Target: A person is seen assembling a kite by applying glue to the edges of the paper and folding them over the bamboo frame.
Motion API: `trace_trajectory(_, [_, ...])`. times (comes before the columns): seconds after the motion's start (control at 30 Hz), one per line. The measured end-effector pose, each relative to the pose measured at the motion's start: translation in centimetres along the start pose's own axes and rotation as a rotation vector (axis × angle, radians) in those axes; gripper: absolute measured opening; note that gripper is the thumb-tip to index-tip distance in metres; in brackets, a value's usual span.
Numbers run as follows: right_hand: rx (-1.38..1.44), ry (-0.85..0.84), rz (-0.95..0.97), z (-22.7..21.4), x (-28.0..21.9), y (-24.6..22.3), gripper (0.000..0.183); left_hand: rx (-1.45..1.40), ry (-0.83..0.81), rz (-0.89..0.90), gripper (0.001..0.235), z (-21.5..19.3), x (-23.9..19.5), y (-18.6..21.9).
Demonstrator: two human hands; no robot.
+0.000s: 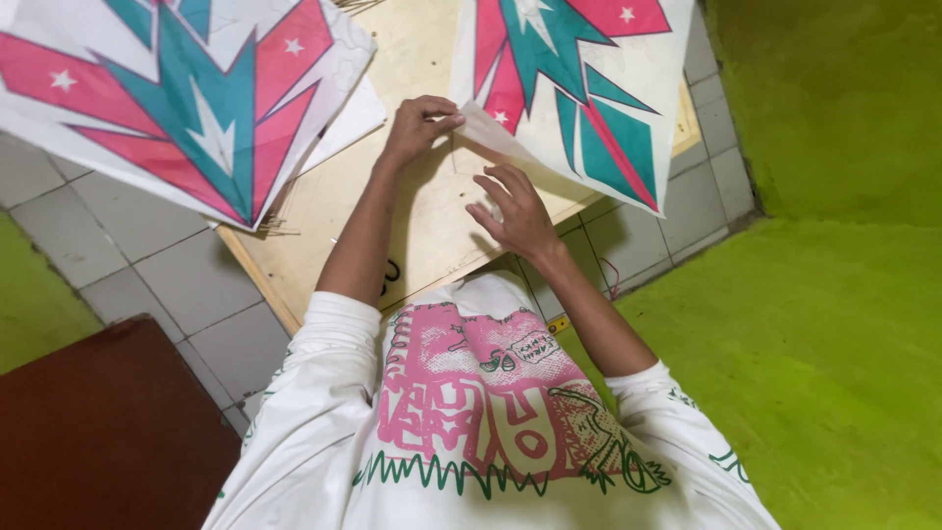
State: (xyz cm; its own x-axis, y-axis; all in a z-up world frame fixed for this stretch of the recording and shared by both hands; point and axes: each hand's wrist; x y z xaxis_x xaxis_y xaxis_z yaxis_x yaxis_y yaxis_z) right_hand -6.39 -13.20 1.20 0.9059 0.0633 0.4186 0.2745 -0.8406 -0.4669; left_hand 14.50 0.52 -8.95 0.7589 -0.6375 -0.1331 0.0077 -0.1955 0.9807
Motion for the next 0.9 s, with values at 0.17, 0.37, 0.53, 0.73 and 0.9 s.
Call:
trace_trajectory(0.17, [-0.186, -0.334, 0.048, 4.9, 0.7, 3.5, 0.056, 0.005, 0.047, -0.107, 0.018, 0.1, -0.6, 2.7])
trace_trajectory(0.37, [-0.239, -0.336, -0.041, 5.0, 1.7, 3.2, 0.057, 0.02, 0.094, -0.098, 0.016, 0.4, -0.8, 2.2])
trace_trajectory(0.53, [-0.289, -0.346, -0.049, 5.6, 1.3, 3.7, 0.06, 0.001, 0.072, -0.114, 0.018, 0.4, -0.8, 2.3])
trace_trajectory(0.73, [-0.271, -0.472, 0.032, 5.5, 1.3, 3.8, 0.065, 0.01, 0.067, -0.118, 0.018, 0.5, -0.7, 1.9])
trace_trajectory(0.9, [-0.24, -0.533, 0.132, 5.4, 2.2, 3.1, 0.069, 0.01, 0.072, -0.122, 0.019, 0.5, -0.5, 1.7])
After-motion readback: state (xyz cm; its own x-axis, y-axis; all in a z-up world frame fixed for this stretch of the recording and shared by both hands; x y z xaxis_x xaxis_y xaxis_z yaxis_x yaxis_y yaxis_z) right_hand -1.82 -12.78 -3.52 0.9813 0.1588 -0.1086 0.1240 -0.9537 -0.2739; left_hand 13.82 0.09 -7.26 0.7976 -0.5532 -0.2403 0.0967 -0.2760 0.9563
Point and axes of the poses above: each hand's wrist, its own x-axis towards the middle knuckle, its own z-axis out of the palm, y = z × x, and after that the axes turned 1 degree about x, right-handed
